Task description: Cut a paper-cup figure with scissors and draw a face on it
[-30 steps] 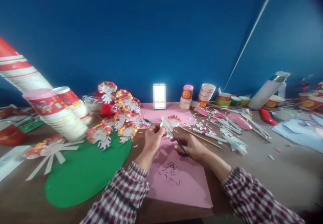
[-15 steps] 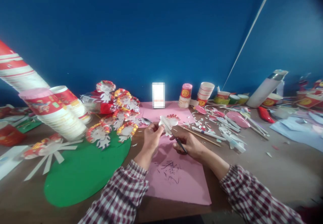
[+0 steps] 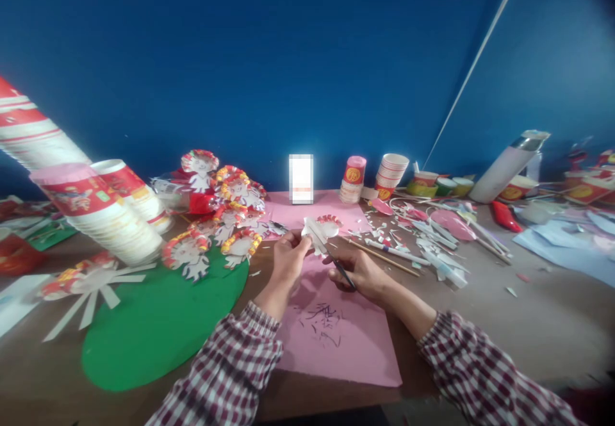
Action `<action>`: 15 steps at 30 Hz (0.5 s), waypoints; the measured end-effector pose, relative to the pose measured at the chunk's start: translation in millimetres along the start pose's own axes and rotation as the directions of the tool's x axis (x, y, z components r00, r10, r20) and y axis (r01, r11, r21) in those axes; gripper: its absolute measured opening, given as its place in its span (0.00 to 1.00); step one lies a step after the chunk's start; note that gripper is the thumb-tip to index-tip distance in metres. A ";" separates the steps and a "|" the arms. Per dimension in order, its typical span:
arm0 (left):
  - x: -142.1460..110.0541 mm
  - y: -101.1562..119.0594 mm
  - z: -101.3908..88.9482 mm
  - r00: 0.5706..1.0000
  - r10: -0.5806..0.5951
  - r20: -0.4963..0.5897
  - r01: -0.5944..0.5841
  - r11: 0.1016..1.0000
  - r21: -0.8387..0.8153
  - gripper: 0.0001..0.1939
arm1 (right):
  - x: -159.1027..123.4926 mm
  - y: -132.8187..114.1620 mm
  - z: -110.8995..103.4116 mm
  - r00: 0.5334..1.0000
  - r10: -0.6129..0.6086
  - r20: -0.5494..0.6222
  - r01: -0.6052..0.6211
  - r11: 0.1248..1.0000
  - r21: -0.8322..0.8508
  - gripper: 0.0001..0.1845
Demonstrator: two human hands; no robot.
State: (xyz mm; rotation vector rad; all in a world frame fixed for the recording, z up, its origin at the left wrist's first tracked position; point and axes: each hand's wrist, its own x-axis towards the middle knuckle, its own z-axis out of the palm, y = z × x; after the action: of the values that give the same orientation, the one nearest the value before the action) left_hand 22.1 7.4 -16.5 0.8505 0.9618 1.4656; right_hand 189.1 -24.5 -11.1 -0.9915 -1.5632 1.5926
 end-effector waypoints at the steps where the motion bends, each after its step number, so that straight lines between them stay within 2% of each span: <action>1: 0.2 0.0 0.0 1.000 0.001 0.000 -0.001 1.000 -0.002 0.15 | 0.1 0.4 -0.1 1.000 0.000 -0.003 0.000 1.000 -0.002 0.27; 8: 1.3 -0.7 0.0 1.000 -0.007 0.002 0.007 1.000 -0.005 0.15 | 1.0 2.5 -2.2 1.000 -0.002 -0.004 0.002 0.999 -0.048 0.25; 15: 1.0 -1.2 -0.8 1.000 -0.025 0.003 0.025 1.000 -0.014 0.15 | 0.7 2.5 -0.1 1.000 0.002 -0.023 -0.002 1.000 0.002 0.25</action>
State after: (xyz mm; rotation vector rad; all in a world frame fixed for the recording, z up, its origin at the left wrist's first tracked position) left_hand 21.8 8.4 -17.9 0.8276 0.9560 1.4474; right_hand 189.0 -23.9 -13.7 -1.0065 -1.5456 1.5786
